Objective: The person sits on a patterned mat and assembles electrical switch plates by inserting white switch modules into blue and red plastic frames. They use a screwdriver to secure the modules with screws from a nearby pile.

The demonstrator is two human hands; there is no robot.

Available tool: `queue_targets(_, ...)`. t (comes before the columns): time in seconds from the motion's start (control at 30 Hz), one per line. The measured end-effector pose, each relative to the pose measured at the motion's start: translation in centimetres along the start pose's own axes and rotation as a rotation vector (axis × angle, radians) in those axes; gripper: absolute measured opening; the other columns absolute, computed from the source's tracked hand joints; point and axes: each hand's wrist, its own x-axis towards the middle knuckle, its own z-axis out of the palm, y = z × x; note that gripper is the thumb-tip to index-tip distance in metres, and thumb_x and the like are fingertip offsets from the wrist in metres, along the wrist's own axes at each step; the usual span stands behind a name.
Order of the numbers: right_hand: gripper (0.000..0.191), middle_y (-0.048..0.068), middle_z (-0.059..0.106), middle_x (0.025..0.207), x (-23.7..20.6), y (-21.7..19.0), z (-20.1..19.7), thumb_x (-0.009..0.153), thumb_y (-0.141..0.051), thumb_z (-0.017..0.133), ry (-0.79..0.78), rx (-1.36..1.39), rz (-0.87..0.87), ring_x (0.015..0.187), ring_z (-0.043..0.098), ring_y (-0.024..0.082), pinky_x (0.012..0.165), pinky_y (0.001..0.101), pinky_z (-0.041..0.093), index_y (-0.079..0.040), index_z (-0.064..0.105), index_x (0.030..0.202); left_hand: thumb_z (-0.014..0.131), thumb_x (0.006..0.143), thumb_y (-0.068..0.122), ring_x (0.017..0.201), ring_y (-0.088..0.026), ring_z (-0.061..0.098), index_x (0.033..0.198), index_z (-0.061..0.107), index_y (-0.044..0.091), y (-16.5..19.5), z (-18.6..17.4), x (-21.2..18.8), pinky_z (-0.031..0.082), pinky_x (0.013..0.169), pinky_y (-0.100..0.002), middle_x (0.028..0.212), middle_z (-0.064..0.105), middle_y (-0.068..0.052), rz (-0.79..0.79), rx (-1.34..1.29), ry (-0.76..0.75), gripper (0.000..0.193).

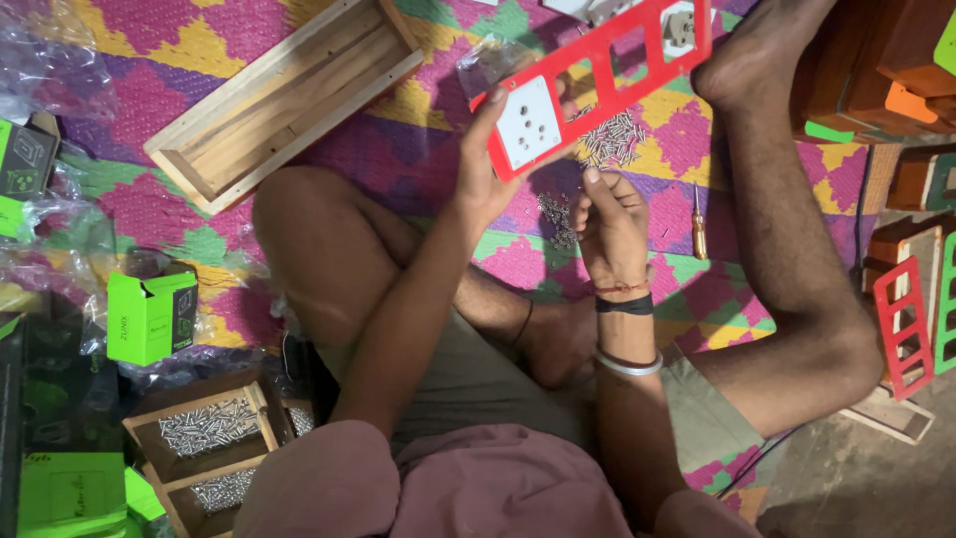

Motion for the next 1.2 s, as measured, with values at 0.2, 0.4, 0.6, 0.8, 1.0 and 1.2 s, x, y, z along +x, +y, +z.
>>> queue_targets(0.2, 0.015, 0.012, 0.074, 0.094, -0.1, -3.2, 2.4, 0.102, -0.006, 0.064, 0.024, -0.005, 0.041, 0.077, 0.07, 0.017, 0.067, 0.0262, 0.053, 0.003, 0.07, 0.113, 0.054, 0.106, 0.044, 0.124, -0.033, 0.066, 0.158, 0.043, 0.011, -1.1, -0.3, 0.0, 0.055, 0.106, -0.046, 0.139, 0.064, -0.018, -0.001, 0.074, -0.063, 0.062)
queue_targets(0.4, 0.015, 0.015, 0.075, 0.1, 1.4, -5.4, 4.5, 0.105, -0.001, 0.062, -0.104, -0.098, -0.091, 0.079, 0.069, 0.015, 0.068, 0.0256, 0.052, 0.005, 0.069, 0.116, 0.053, 0.11, 0.044, 0.113, -0.03, 0.069, 0.152, 0.045, -0.003, -1.9, -1.3, -0.3, 0.056, 0.099, -0.047, 0.128, 0.066, -0.02, -0.16, 0.003, -0.121, 0.063)
queue_targets(0.6, 0.012, 0.009, 0.074, 0.095, 2.5, -5.6, 5.1, 0.105, -0.001, 0.064, -0.066, -0.306, -0.19, 0.073, 0.061, 0.008, 0.063, 0.021, 0.045, 0.003, 0.07, 0.114, 0.056, 0.107, 0.038, 0.119, -0.027, 0.065, 0.157, 0.045, 0.008, -1.9, -0.6, -0.4, 0.053, 0.106, -0.046, 0.133, 0.064, -0.015, -0.098, 0.034, -0.124, 0.06)
queue_targets(0.8, 0.009, 0.0, 0.068, 0.088, 2.8, -4.7, 5.4, 0.104, -0.004, 0.066, -0.001, -0.451, -0.266, 0.068, 0.053, 0.003, 0.06, 0.0191, 0.041, 0.001, 0.071, 0.11, 0.056, 0.106, 0.037, 0.129, -0.023, 0.06, 0.159, 0.045, 0.01, -1.5, 0.1, -0.5, 0.05, 0.11, -0.045, 0.145, 0.06, -0.01, -0.113, 0.017, -0.119, 0.059)
queue_targets(1.0, 0.006, -0.003, 0.067, 0.089, 3.7, -3.4, 5.0, 0.102, -0.002, 0.067, 0.012, -0.614, -0.385, 0.074, 0.056, 0.002, 0.065, 0.0195, 0.047, 0.001, 0.07, 0.107, 0.056, 0.104, 0.037, 0.128, -0.022, 0.061, 0.156, 0.044, 0.012, -1.9, -0.4, -0.3, 0.051, 0.11, -0.045, 0.143, 0.061, -0.008, -0.14, 0.014, -0.106, 0.059)
queue_targets(1.2, 0.021, -0.004, 0.058, 0.083, 4.8, -3.3, 4.4, 0.095, 0.0, 0.081, 0.05, -0.679, -0.453, 0.072, 0.053, 0.004, 0.064, 0.0203, 0.045, -0.003, 0.06, 0.098, 0.056, 0.111, 0.039, 0.115, -0.02, 0.063, 0.161, 0.046, 0.009, -2.3, -1.3, -0.5, 0.055, 0.095, -0.041, 0.134, 0.063, -0.01, -0.104, 0.142, -0.123, 0.059)
